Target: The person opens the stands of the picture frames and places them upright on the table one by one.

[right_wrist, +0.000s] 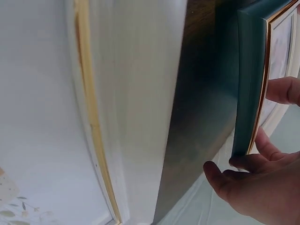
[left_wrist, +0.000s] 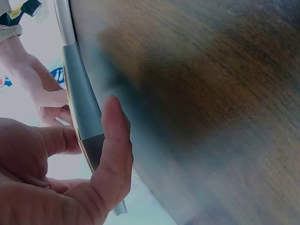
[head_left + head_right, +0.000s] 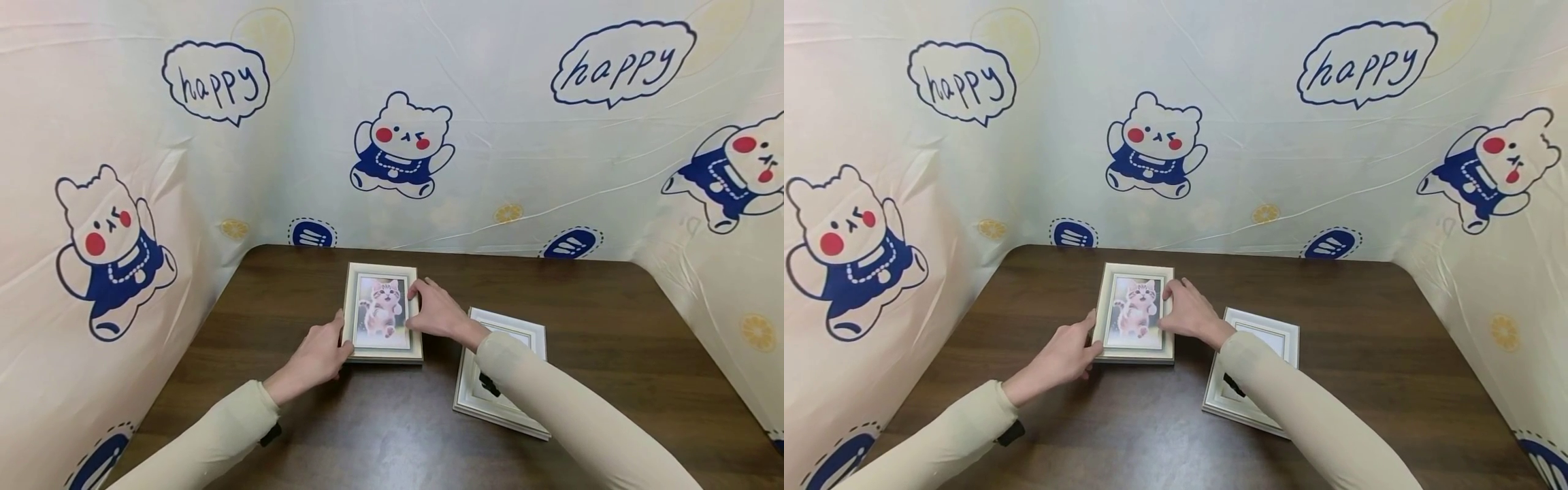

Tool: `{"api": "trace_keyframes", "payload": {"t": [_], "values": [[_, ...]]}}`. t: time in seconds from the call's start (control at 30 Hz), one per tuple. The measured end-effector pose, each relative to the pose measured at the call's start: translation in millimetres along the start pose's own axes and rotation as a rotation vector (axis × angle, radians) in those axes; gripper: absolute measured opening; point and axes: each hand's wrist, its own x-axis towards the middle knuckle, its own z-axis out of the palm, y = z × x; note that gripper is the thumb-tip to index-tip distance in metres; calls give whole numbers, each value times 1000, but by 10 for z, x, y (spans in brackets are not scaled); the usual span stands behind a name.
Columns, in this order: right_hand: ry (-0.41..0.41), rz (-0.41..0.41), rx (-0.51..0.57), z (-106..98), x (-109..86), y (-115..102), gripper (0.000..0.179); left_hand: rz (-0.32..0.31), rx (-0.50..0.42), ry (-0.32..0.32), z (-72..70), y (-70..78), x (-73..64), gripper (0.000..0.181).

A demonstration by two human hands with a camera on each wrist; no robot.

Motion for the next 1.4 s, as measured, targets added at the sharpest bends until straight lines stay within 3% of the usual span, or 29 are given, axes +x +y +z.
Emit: {"api": "trace_keyframes", "payload": {"t": [0.63,1.4], "values": [[55,-50,14,-91,-6,-13,45,31,-30,49,-87,65,-10,73],[72,-53,30,-148,-80,-10,46,52,-117,54,-133,129,-53,71]]}}
